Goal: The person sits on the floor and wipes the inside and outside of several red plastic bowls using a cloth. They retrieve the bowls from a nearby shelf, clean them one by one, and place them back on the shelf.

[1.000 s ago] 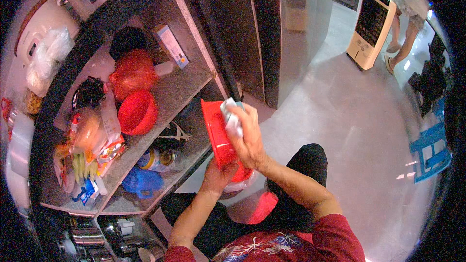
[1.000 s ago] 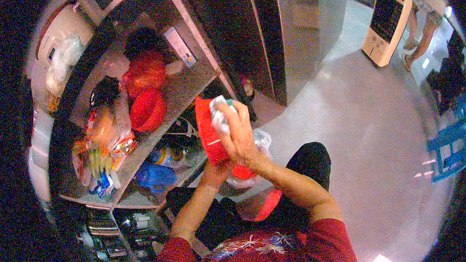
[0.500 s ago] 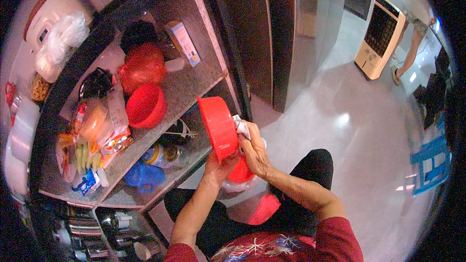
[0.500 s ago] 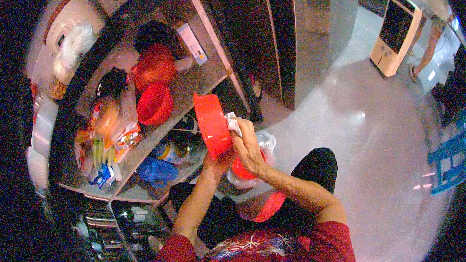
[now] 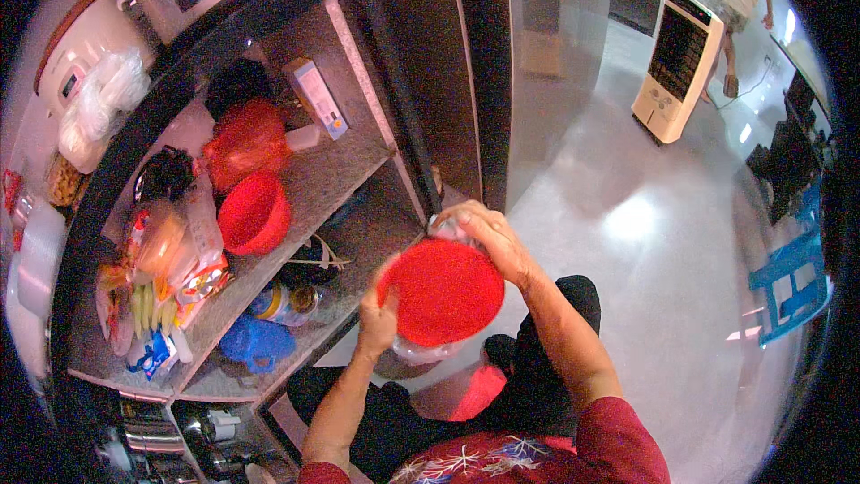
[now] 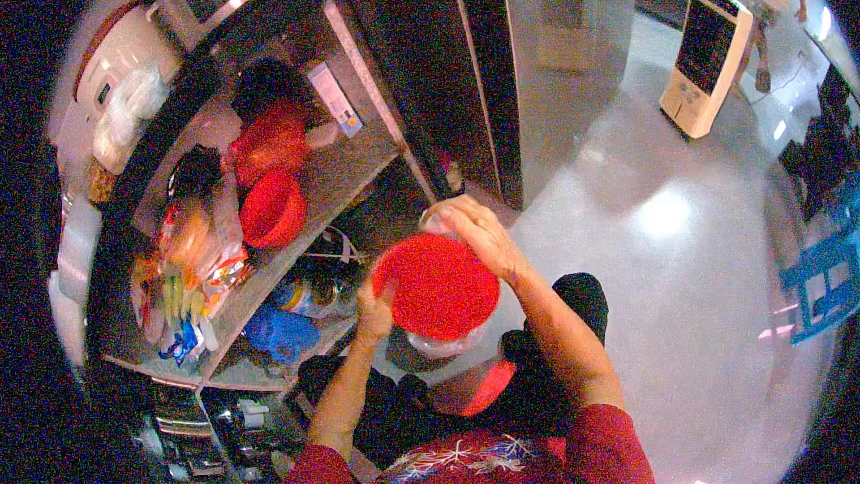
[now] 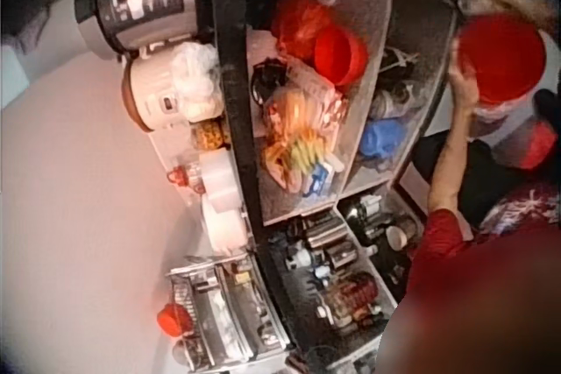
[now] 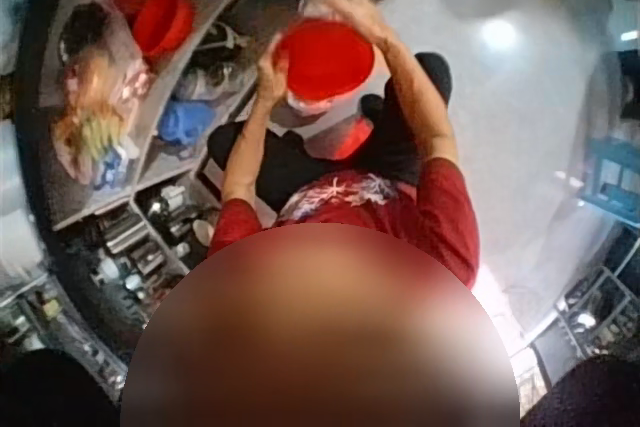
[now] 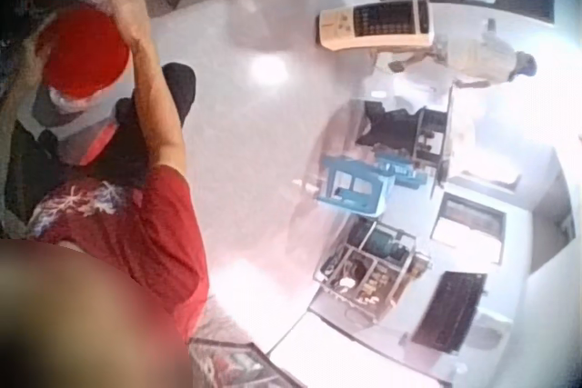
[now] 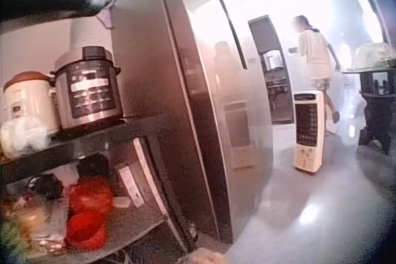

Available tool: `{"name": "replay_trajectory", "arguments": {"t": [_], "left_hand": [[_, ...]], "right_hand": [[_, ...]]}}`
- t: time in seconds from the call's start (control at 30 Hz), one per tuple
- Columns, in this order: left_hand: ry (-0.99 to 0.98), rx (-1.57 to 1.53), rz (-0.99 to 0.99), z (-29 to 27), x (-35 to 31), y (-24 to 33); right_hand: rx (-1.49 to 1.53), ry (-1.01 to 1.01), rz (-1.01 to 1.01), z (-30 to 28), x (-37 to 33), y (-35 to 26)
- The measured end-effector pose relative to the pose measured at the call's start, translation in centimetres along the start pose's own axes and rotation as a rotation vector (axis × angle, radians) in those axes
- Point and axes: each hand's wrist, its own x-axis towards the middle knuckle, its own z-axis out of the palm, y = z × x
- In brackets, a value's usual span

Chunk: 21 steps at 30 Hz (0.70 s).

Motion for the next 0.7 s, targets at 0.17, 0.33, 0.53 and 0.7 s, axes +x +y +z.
{"name": "replay_trajectory", "arguments": {"t": [0.17,0.33,0.53,0.7], "left_hand": [[-0.259,0.524,0.086,1.5,-1.9,-2.2],[-0.236,0.307,0.009,1.4,-2.1,-2.4],[-0.194,-0.211,0.156,1.0,-1.3,0.5],[-0.064,-0.040,0.106,0.5,-0.4,2.1]], "right_hand": [[-0.652,-0.403,-0.371,3.7,-1.0,1.1],[-0.666,-0.429,-0.303,4.1,-0.7,2.2],[-0.215,-0.527,-0.047,0.9,0.0,2.3],[0.339,-0.398,0.225,0.1,-0.4,2.8]]}}
